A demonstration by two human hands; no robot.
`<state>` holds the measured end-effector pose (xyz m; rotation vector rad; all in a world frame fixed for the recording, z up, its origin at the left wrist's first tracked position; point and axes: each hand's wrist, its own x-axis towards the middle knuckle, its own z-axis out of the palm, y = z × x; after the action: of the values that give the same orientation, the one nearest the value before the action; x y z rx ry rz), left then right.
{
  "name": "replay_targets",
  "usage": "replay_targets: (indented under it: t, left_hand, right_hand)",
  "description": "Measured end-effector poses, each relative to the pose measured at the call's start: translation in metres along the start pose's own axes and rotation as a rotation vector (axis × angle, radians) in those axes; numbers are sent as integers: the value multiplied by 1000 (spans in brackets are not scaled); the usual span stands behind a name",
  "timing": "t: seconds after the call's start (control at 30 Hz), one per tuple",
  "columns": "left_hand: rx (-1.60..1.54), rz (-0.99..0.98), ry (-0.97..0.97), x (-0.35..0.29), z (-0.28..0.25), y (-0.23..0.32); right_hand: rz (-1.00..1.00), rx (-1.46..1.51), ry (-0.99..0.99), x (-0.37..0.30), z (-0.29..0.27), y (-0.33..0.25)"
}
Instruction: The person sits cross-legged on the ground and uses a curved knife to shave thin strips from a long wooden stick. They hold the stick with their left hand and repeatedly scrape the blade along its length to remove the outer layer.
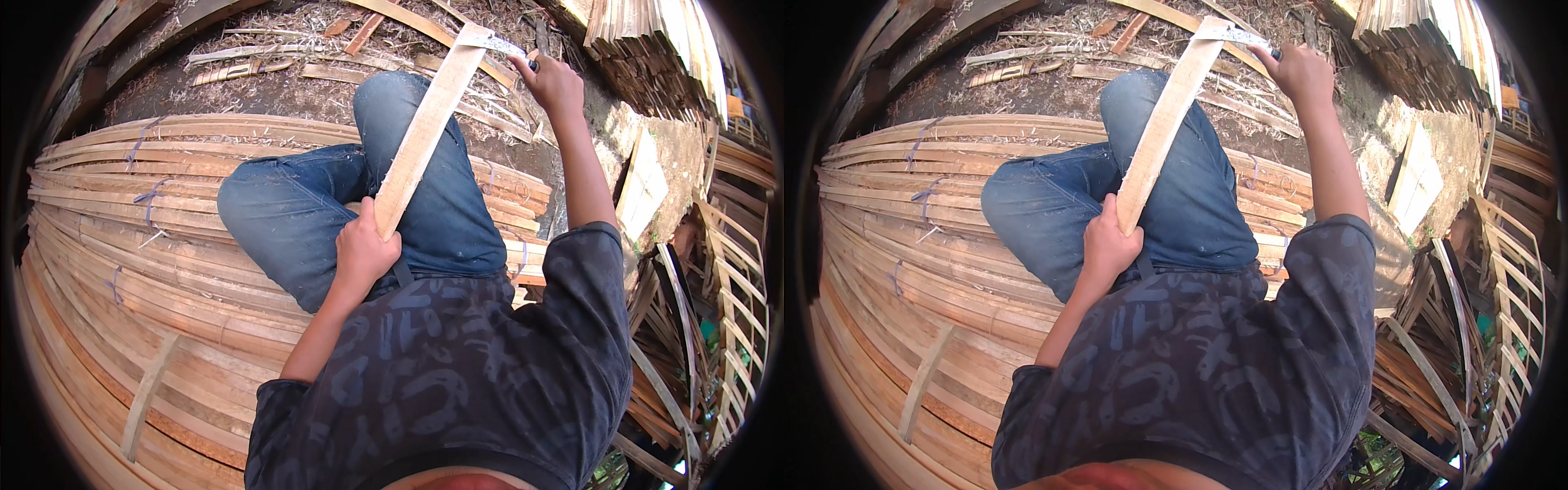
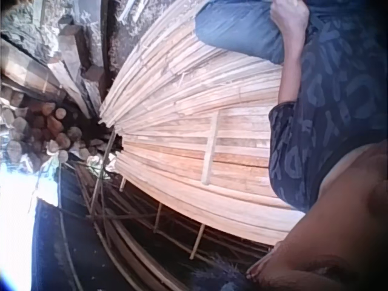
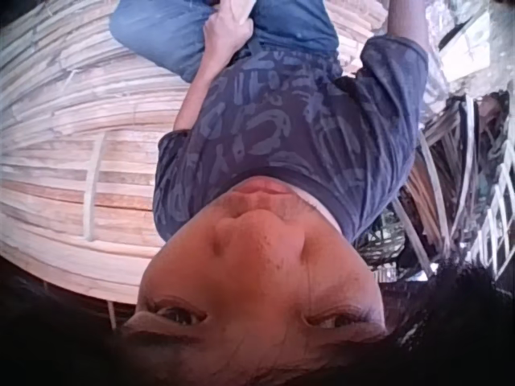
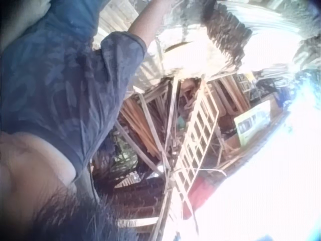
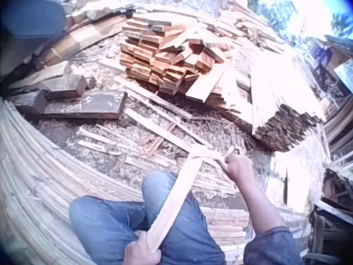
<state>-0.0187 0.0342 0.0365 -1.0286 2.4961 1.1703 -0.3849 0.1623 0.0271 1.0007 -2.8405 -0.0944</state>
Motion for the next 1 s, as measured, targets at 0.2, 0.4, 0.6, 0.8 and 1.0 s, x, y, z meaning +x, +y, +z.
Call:
replay_targets:
  t: [0.2,0.4,0.6,0.8,1.0]
  left_hand:
    - [-2,4,-3,-2,1,-5]
    - [-14,9,19,-5,-1,-5]
    - [-92,30,-34,1,5,-11]
    - [-337,94,-118,6,-5,-20]
    - [-420,152,-125,7,2,-34]
  right_hand:
    - [87,121,-63,-23,-4,-19]
    - [-69,187,-158,-30,-9,-36]
    - [913,317,-271,-12,66,103]
    - [663,677,-258,-123,59,-36]
    - [504,930,-48,-115,23,-74]
